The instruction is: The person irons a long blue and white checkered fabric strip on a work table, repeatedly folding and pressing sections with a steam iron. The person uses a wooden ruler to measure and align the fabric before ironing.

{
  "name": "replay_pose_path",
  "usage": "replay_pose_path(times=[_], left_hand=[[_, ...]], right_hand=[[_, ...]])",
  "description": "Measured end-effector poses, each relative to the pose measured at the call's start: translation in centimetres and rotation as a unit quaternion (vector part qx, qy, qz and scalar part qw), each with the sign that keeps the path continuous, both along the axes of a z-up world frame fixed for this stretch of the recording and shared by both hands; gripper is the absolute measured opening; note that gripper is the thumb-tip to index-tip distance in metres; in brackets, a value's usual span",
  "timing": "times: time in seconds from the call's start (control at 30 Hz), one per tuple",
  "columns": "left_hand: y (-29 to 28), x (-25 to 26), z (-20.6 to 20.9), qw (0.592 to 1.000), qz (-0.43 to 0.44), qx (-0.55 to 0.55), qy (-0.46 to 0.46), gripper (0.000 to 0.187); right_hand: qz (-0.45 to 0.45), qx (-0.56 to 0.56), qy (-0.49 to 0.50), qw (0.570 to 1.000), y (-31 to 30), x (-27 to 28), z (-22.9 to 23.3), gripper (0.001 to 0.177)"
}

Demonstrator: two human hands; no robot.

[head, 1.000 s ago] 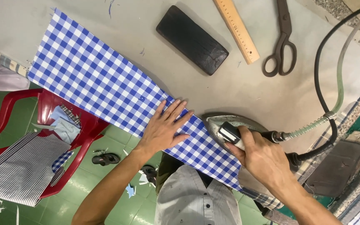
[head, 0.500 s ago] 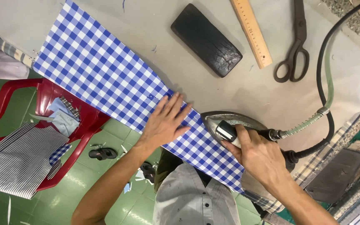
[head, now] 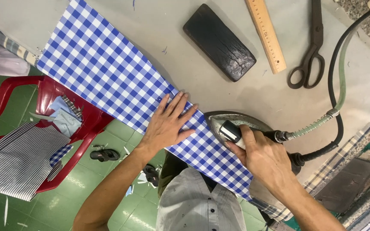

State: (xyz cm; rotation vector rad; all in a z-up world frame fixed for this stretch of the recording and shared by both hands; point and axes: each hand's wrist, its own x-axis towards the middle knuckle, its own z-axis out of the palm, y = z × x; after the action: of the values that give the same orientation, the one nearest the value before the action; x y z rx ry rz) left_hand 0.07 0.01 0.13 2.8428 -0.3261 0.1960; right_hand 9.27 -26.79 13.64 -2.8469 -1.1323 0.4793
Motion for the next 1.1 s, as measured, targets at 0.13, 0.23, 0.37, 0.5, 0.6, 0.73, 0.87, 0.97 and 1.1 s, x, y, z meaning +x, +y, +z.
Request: replay_pose_path(times=[0.13, 0.23, 0.37, 0.5, 0.6, 0.73, 0.87, 0.97, 1.1], left_hand=[[0.1, 0.0, 0.0, 1.0, -0.004, 0.001, -0.001, 0.068], [0.2, 0.1, -0.1, 1.0, -0.001, -0.006, -0.005, 0.067], [1.3, 0.5, -0.3, 1.0, 0.005, 0.006, 0.006, 0.067], [4.4, 1.0, -0.7, 0.999, 0.009, 0.037, -0.016, 0.068], [5.6, 1.3, 0.3, 0.999, 0.02, 0.036, -0.022, 0.068], [6.7, 1.7, 2.6, 0.997, -0.007, 0.054, 0.046, 0.068], [6.9, 1.8, 2.3, 0.998, -0.011, 0.027, 0.052, 0.069], [7.0, 1.9, 2.2, 0.998, -0.013, 0.017, 0.064, 0.069], [7.0, 2.0, 2.0, 0.997, -0.011, 0.015, 0.07, 0.069]], right_hand=[[0.002, 0.004, -0.006, 1.0, 1.2, 0.2, 0.3, 0.049], [0.005, 0.002, -0.008, 1.0, 1.9, 0.5, 0.3, 0.05], [0.001, 0.005, 0.001, 1.0, 2.6, 0.6, 0.3, 0.05], [-0.004, 0.003, -0.011, 1.0, 2.7, 0.5, 0.2, 0.052], [-0.01, 0.003, 0.001, 1.0, 2.5, 0.4, 0.1, 0.052], [0.047, 0.007, -0.047, 0.998, 2.0, 0.5, -1.1, 0.059], [0.035, -0.006, -0.037, 0.999, 2.4, 0.6, -1.1, 0.063], [0.035, -0.008, -0.028, 0.999, 3.1, 0.8, -1.1, 0.062], [0.039, -0.012, -0.007, 0.999, 3.9, 1.1, -1.1, 0.062]])
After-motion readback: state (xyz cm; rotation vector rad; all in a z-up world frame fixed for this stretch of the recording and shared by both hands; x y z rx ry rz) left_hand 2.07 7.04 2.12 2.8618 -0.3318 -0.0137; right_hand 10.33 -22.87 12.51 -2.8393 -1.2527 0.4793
